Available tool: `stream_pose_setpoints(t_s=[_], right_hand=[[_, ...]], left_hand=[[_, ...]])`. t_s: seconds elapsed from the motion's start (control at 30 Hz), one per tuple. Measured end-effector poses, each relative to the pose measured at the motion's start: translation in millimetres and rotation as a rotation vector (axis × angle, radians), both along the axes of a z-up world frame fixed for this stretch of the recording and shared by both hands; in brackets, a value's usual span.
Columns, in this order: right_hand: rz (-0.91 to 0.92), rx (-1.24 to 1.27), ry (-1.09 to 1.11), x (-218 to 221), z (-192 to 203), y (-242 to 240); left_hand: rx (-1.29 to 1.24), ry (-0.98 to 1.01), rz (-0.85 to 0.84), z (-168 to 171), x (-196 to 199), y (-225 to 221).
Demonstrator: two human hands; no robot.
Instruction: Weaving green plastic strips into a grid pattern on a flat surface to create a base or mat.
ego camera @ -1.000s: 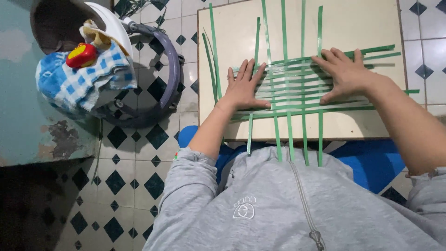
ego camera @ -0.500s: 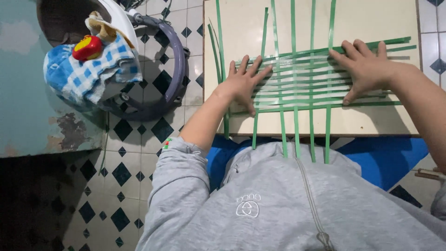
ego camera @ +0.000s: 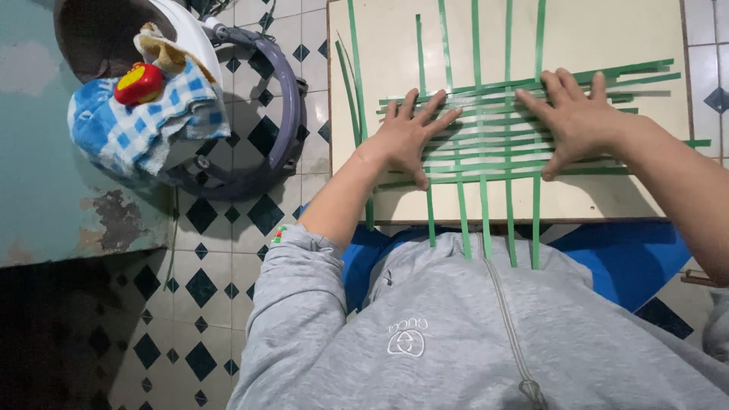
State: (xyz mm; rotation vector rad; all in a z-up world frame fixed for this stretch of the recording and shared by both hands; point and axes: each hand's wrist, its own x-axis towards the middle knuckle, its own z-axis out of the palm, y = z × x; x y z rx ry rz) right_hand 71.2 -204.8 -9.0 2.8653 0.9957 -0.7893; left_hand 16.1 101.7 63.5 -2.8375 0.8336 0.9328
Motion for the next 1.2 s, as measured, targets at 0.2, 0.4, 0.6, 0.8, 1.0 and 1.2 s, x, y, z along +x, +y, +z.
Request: stream_pose_setpoints(t_s=[0.2, 0.4, 0.6, 0.8, 1.0, 1.2], right_hand=[[-0.014, -0.036, 0.012, 0.3, -0.7, 3.1], [-0.026, -0.037, 0.019, -0.2, -2.5, 4.4], [-0.028, -0.025, 0.019, -0.7, -2.2, 7.4], [-0.034, -0.088, -0.001, -5.5, 9.7, 12.9], [-0.067, 0.056, 0.02, -3.4, 20.3, 7.6], [-0.094, 0.001, 0.021, -0.2, 20.4, 2.8]], left_hand=[[-0.031, 0.005, -0.021, -9.3, 3.9, -2.7], [-0.078, -0.024, -0.025, -17.1, 2.1, -5.7], [-0.104, 0.017, -0.028, -14.2, 3.7, -9.0], [-0.052, 0.004, -0.032, -9.6, 0.0, -12.4], [-0.052, 0.002, 0.119, 23.3, -10.1, -16.0], [-0.033, -0.041, 0.247, 1.9, -2.2, -0.6]])
